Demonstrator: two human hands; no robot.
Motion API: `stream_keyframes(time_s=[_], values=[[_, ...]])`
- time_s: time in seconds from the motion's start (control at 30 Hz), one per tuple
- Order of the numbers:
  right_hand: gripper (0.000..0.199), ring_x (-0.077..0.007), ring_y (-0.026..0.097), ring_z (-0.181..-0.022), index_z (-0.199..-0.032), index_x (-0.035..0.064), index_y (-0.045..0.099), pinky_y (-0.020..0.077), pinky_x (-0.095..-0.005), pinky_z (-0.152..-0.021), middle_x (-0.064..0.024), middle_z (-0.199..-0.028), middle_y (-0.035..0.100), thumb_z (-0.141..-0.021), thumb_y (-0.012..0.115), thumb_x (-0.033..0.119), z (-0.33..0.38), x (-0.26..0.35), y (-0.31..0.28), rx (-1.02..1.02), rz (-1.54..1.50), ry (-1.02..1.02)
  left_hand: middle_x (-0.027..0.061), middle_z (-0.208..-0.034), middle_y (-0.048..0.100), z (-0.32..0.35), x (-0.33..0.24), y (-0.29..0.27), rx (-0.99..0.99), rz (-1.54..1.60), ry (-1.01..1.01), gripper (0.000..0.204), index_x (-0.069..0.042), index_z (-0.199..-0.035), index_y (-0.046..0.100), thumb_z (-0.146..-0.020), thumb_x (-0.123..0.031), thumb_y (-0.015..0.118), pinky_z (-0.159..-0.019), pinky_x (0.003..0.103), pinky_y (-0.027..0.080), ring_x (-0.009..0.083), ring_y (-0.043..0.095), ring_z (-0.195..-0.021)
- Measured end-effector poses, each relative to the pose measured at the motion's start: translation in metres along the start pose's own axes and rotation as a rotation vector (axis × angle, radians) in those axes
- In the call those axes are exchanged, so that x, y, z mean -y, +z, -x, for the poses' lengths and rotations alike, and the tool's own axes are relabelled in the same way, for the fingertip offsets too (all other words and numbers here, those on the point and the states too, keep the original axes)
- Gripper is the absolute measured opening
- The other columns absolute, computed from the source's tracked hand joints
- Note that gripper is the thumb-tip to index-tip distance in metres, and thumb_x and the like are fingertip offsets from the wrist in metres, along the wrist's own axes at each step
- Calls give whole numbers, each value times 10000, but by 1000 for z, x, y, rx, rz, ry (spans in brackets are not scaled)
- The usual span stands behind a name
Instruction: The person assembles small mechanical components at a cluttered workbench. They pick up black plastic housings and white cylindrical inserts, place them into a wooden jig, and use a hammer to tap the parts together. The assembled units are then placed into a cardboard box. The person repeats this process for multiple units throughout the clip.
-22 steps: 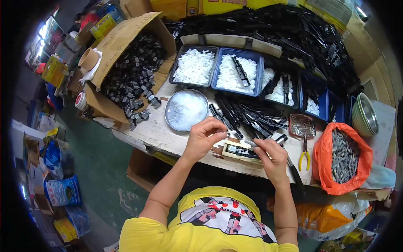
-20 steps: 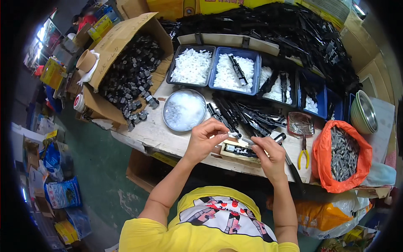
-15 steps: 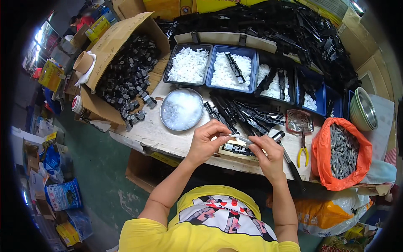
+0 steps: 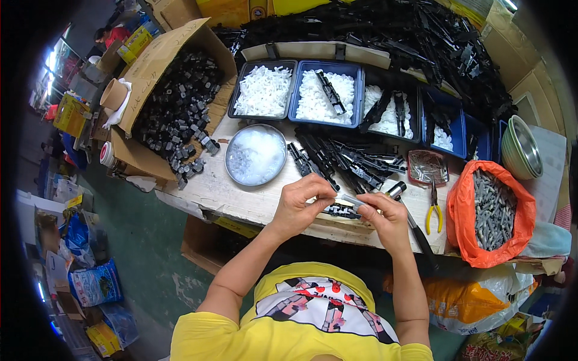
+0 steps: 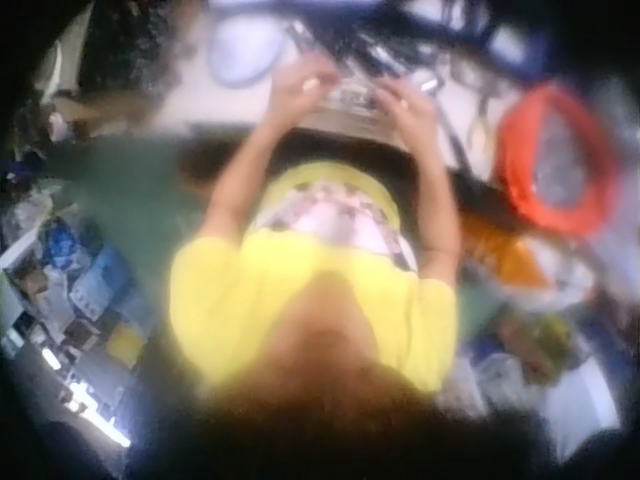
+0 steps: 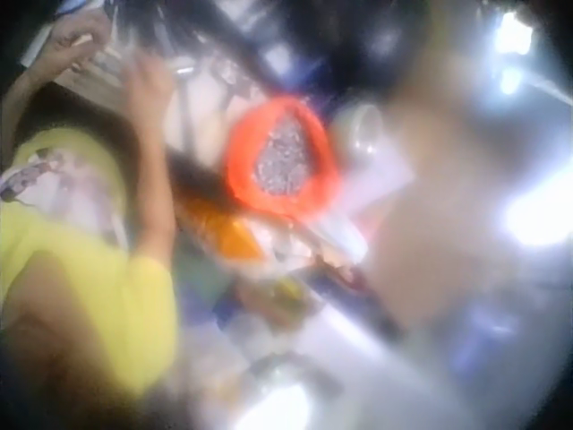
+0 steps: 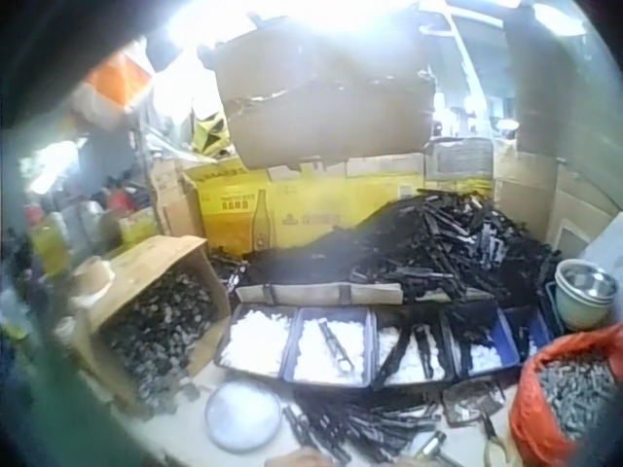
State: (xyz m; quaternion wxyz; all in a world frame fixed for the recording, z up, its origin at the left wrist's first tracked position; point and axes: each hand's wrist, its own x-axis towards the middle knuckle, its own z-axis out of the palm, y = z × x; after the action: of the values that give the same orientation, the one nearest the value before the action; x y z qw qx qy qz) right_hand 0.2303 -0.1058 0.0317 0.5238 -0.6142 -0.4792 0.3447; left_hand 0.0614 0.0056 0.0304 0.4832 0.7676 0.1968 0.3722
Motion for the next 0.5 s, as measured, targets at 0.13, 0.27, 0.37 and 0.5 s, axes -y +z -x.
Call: stream_keyframes(time_s=[0.13,0.27,0.37,0.5], values=[[168,-96,560,-610,-949,-18,647,448,-198,-578,-48,-709,613,-812,612,73,2,2,-8,80,-418,347,79,-797,596,1,4,1,93,-19,93,152,-1,-811,622,-683,72,654,-610,253,473,168,586,-702],[176,-91,561,-611,-960,-25,641,450,-192,-590,-52,-726,613,-823,599,77,7,0,-9,98,-428,347,90,-808,615,2,3,6,142,-37,106,173,-10,-809,626,-660,64,670,-635,277,469,199,592,-728],[188,-88,558,-624,-985,-31,627,453,-191,-597,-55,-750,615,-837,584,75,13,-8,-13,92,-408,319,89,-853,614,0,5,10,163,-109,166,232,-21,-857,625,-641,41,683,-705,303,448,225,575,-798],[161,-74,540,-628,-979,-23,595,445,-185,-596,-47,-759,610,-854,562,73,24,-18,-30,41,-395,371,82,-949,604,3,10,12,140,-239,88,325,-37,-924,619,-614,-6,710,-819,341,389,250,533,-921]])
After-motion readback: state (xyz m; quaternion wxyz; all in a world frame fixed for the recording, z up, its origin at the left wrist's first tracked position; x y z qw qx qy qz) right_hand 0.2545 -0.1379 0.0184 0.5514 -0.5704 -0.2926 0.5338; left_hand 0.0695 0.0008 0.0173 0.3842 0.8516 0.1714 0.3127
